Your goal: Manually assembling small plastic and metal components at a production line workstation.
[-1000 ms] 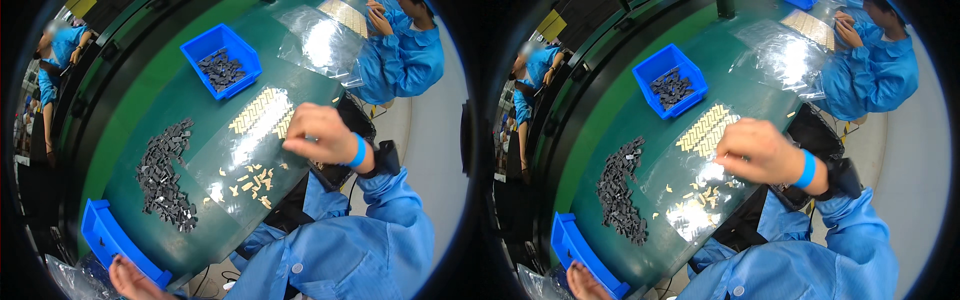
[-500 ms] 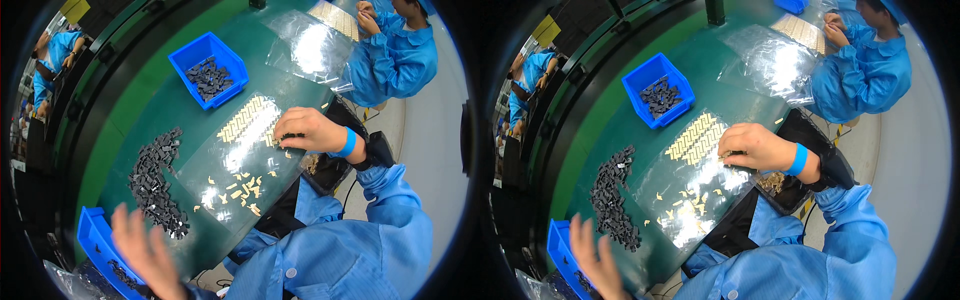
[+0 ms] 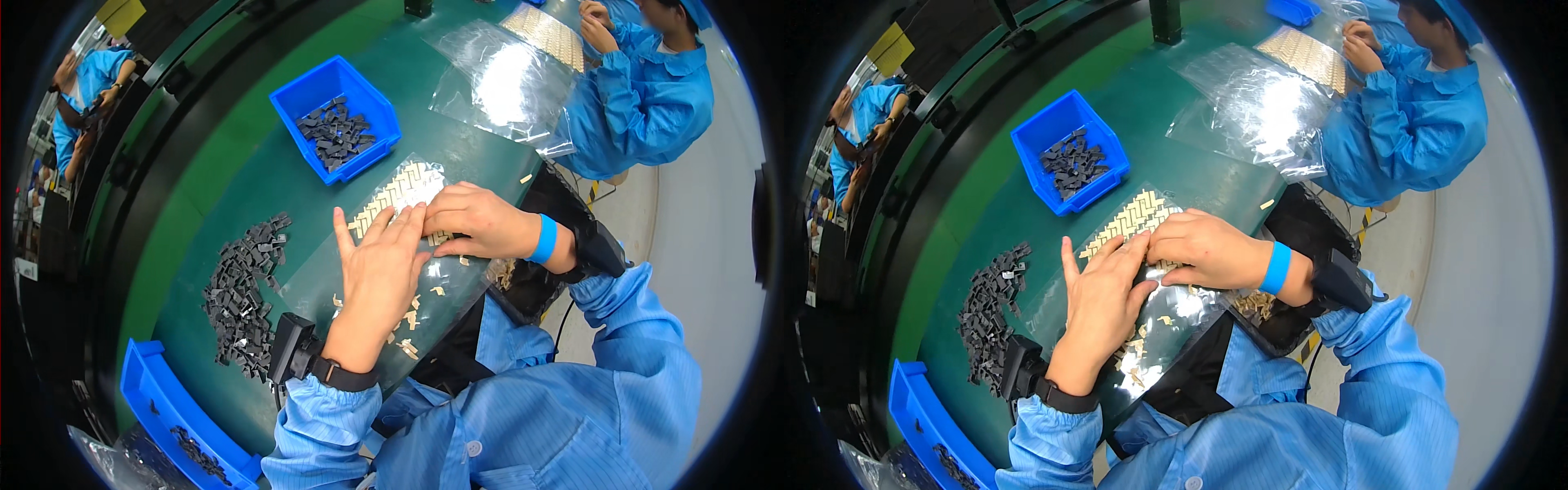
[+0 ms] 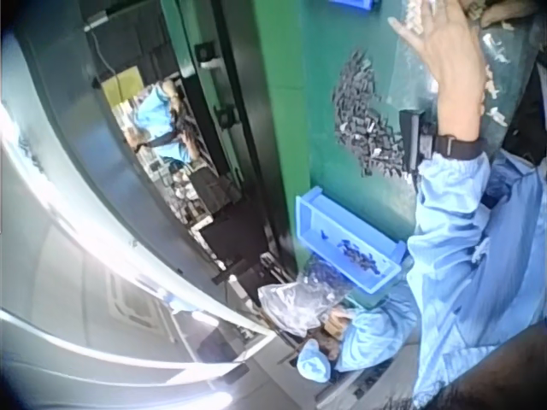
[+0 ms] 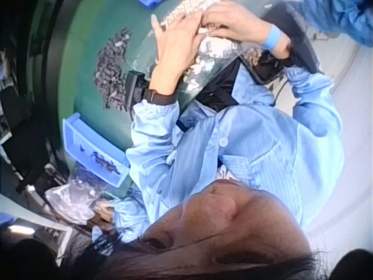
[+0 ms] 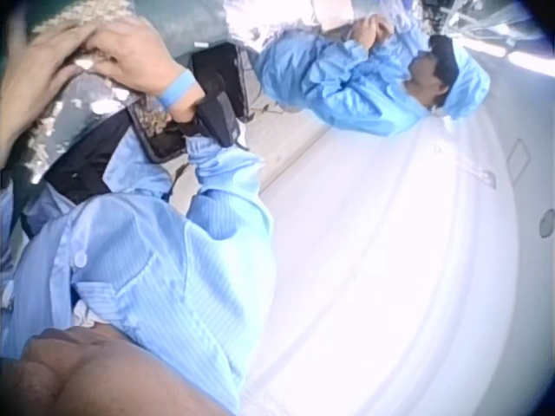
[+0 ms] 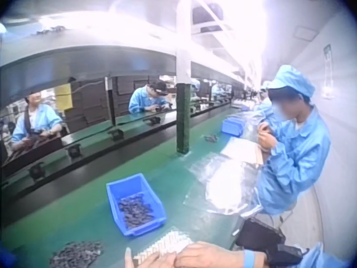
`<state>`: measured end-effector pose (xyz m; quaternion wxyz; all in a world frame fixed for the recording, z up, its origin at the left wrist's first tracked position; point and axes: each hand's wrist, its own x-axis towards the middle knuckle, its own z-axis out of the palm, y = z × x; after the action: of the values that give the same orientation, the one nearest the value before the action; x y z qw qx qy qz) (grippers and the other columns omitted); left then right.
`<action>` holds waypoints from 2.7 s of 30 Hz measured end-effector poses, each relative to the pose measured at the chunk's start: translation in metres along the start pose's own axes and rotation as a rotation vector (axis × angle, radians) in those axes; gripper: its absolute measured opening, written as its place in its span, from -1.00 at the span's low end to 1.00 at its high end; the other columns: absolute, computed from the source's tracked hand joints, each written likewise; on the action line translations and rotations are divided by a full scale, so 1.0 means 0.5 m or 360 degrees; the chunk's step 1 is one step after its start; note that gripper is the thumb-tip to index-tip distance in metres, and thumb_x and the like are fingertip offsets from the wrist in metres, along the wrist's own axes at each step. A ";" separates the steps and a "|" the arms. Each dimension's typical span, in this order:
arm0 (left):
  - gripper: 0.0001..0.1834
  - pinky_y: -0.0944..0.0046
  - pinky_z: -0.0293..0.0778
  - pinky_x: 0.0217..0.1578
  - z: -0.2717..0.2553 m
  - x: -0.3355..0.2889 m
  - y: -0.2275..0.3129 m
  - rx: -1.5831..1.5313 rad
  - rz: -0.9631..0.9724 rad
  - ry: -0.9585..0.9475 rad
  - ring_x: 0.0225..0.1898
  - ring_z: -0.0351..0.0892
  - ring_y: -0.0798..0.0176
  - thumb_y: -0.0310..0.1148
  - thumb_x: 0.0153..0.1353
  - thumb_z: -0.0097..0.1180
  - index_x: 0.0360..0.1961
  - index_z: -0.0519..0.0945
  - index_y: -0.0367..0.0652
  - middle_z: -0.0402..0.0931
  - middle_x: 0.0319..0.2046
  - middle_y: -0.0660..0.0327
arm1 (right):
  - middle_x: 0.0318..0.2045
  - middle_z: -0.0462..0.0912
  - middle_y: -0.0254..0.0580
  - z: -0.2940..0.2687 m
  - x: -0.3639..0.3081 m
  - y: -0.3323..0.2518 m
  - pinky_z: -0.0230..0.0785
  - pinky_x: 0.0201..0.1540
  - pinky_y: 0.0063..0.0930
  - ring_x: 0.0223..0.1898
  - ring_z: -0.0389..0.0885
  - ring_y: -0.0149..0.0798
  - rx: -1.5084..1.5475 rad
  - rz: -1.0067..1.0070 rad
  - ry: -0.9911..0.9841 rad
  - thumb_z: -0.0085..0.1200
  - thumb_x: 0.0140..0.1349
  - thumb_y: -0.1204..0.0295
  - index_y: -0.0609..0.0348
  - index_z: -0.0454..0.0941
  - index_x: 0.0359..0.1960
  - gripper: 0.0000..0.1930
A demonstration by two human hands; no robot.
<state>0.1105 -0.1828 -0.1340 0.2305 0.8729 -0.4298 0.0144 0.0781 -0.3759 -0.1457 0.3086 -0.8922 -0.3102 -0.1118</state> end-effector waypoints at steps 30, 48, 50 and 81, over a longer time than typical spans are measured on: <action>-0.76 0.08 0.20 0.08 -0.129 -0.138 0.088 -0.1270 -0.0294 0.0079 -0.15 0.55 0.12 -0.40 0.16 0.06 -0.20 0.57 -0.34 0.55 -0.20 -0.01 | -0.25 0.59 -0.17 0.016 0.011 -0.209 0.33 -0.17 -0.27 -0.23 0.54 -0.17 -0.0270 -0.0292 0.0937 0.12 -0.09 0.54 0.19 0.47 -0.47 -0.88; -0.87 0.36 0.48 -0.31 -0.117 -0.270 0.083 -0.2072 -0.0761 0.0281 -0.38 0.58 0.26 -0.59 0.14 0.02 -0.35 0.59 -0.43 0.58 -0.41 0.02 | -0.35 0.57 -0.18 0.043 0.046 -0.251 0.35 -0.33 -0.44 -0.35 0.53 -0.25 0.1390 0.0278 0.0054 0.13 0.06 0.54 0.22 0.53 -0.36 -0.90; -0.87 0.37 0.48 -0.33 -0.123 -0.266 0.088 -0.1890 -0.0774 0.0384 -0.39 0.58 0.26 -0.60 0.14 0.02 -0.34 0.59 -0.43 0.58 -0.41 0.02 | -0.37 0.57 -0.20 0.046 0.049 -0.254 0.34 -0.33 -0.43 -0.36 0.52 -0.25 0.1308 0.0247 0.0109 0.13 0.06 0.55 0.21 0.53 -0.37 -0.91; -0.78 0.29 0.56 -0.43 -0.081 -0.269 0.089 -0.2370 -0.1258 0.0972 -0.51 0.58 0.24 -0.41 0.24 -0.01 -0.27 0.53 -0.41 0.56 -0.40 0.02 | -0.33 0.52 -0.15 0.105 0.063 -0.245 0.37 -0.27 -0.45 -0.31 0.53 -0.22 0.1057 0.0361 0.0351 0.12 0.05 0.55 0.26 0.55 -0.35 -0.88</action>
<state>-0.0007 -0.0892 -0.1103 0.8294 0.5397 0.0843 -0.1170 0.0267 -0.2522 -0.1156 0.6236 -0.7546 -0.1935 -0.0656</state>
